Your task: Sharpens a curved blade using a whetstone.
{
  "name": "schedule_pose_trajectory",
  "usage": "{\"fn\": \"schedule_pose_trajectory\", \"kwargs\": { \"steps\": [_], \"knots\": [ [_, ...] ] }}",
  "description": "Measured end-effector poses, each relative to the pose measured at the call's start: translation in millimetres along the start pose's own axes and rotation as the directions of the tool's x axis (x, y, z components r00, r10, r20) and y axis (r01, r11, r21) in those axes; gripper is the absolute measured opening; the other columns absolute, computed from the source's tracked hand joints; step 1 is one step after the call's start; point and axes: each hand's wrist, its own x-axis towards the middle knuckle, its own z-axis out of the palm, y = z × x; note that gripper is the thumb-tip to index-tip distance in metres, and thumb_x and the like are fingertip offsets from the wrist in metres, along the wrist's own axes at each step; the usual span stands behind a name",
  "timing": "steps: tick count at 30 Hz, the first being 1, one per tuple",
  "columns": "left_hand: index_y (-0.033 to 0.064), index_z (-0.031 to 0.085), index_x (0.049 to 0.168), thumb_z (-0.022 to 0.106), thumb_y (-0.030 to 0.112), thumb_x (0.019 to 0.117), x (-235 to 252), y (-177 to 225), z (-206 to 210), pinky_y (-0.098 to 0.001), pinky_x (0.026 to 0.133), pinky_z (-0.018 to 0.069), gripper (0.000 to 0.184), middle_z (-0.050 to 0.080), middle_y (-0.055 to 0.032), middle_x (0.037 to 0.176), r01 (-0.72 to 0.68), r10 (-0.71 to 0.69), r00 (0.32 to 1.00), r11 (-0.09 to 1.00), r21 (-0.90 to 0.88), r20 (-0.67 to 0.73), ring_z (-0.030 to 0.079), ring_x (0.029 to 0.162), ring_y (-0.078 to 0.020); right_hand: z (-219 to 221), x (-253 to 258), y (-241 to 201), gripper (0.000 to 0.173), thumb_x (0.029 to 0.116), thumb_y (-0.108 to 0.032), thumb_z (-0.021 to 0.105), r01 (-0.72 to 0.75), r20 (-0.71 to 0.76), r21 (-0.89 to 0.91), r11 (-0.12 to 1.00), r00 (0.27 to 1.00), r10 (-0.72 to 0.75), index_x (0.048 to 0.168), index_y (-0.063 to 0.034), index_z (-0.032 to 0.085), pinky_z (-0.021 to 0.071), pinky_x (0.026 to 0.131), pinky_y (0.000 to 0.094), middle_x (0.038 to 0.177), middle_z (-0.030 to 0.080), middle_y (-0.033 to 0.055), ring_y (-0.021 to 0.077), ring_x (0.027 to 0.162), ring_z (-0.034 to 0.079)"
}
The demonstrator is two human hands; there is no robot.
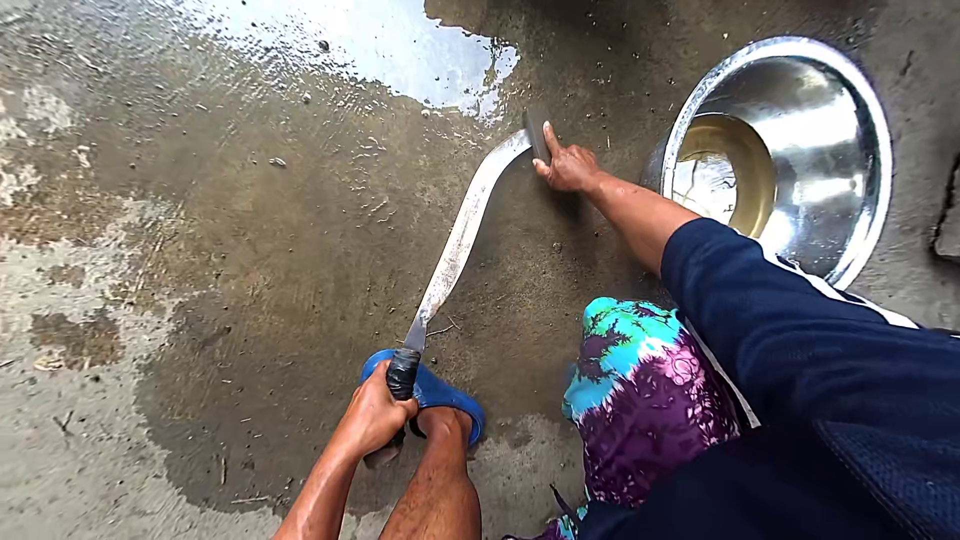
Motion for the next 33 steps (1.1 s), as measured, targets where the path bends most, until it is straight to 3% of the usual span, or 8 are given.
{"fn": "schedule_pose_trajectory", "kwargs": {
  "steps": [5,9,14,19,24,29,31,33],
  "knots": [
    [0.01,0.053,0.135,0.084,0.018,0.0734,2,-3,-9,-0.0552,0.088,0.0563,0.07,0.069,-0.0137,0.107,0.002,-0.002,1.0,1.0,-0.003,0.001,0.069,0.098,-0.029,15,-20,-9,0.085,0.1022,-0.062,0.036,0.0,-0.034,0.095,0.995,0.999,0.003,0.168,-0.019,0.003,0.054,0.084,0.0637,0.104,0.072,0.0232,0.0447,0.097,0.07],
    [0.0094,0.052,0.135,0.084,0.018,0.0739,2,-1,-7,-0.0548,0.089,0.0553,0.07,0.069,-0.0138,0.108,0.003,-0.003,1.0,1.0,0.011,-0.008,0.069,0.1,-0.0294,-2,-2,-4,0.084,0.1024,-0.061,0.037,0.0,0.0,0.039,0.999,1.0,0.0,0.168,-0.0218,0.002,0.0524,0.087,0.0644,0.112,0.071,0.0248,0.0463,0.105,0.068],
    [0.009,0.047,0.142,0.082,0.023,0.079,-18,18,-9,-0.0592,0.091,0.0536,0.073,0.07,-0.0184,0.109,0.067,-0.057,0.996,0.987,0.146,-0.075,0.068,0.104,-0.0368,19,-28,-24,0.085,0.1022,-0.062,0.038,0.123,-0.007,-0.024,0.992,0.992,-0.123,0.167,-0.021,0.003,0.0546,0.08,0.0636,0.098,0.073,0.0214,0.0449,0.092,0.07],
    [0.0096,0.042,0.147,0.078,0.025,0.083,-42,38,-7,-0.06,0.087,0.0549,0.075,0.071,-0.02,0.106,0.123,-0.08,0.982,0.958,0.259,-0.17,0.07,0.103,-0.0406,-1,-2,-37,0.083,0.1031,-0.061,0.033,0.044,-0.01,0.022,0.999,0.999,-0.044,0.167,-0.0196,0.002,0.0537,0.086,0.0639,0.11,0.072,0.0235,0.0451,0.103,0.069],
    [0.0088,0.038,0.15,0.076,0.029,0.0863,-54,53,-5,-0.0578,0.09,0.055,0.077,0.07,-0.0202,0.108,0.131,-0.091,0.985,0.948,0.29,-0.148,0.069,0.106,-0.04,34,-73,-64,0.083,0.1013,-0.059,0.045,0.371,0.072,0.019,0.928,0.926,-0.372,0.168,-0.0245,0.008,0.0544,0.077,0.0642,0.092,0.073,0.0181,0.0423,0.085,0.071],
    [0.0081,0.038,0.15,0.076,0.029,0.0863,-63,57,-10,-0.058,0.086,0.0557,0.077,0.071,-0.0198,0.106,0.135,-0.074,0.98,0.928,0.347,-0.183,0.07,0.103,-0.0401,11,-34,-61,0.085,0.1025,-0.06,0.038,0.199,0.023,0.067,0.978,0.979,-0.201,0.167,-0.0198,0.001,0.0546,0.083,0.0639,0.103,0.073,0.0207,0.0429,0.095,0.071],
    [0.0095,0.038,0.149,0.075,0.031,0.0864,-61,58,-16,-0.0584,0.086,0.0554,0.076,0.071,-0.0191,0.105,0.125,-0.065,0.982,0.93,0.345,-0.178,0.07,0.103,-0.0401,22,-86,-79,0.087,0.1005,-0.057,0.046,0.375,0.044,0.078,0.924,0.924,-0.379,0.167,-0.0189,0.006,0.0563,0.075,0.0629,0.091,0.072,0.0178,0.0397,0.083,0.071],
    [0.0096,0.038,0.15,0.075,0.031,0.0865,-61,56,-15,-0.059,0.087,0.0552,0.076,0.071,-0.0198,0.106,0.117,-0.064,0.984,0.939,0.324,-0.169,0.07,0.103,-0.0407,50,-133,-90,0.086,0.0986,-0.056,0.052,0.613,0.096,0.056,0.788,0.782,-0.615,0.167,-0.0199,0.014,0.0566,0.069,0.0578,0.083,0.072,0.0122,0.0342,0.075,0.071]
  ]
}}
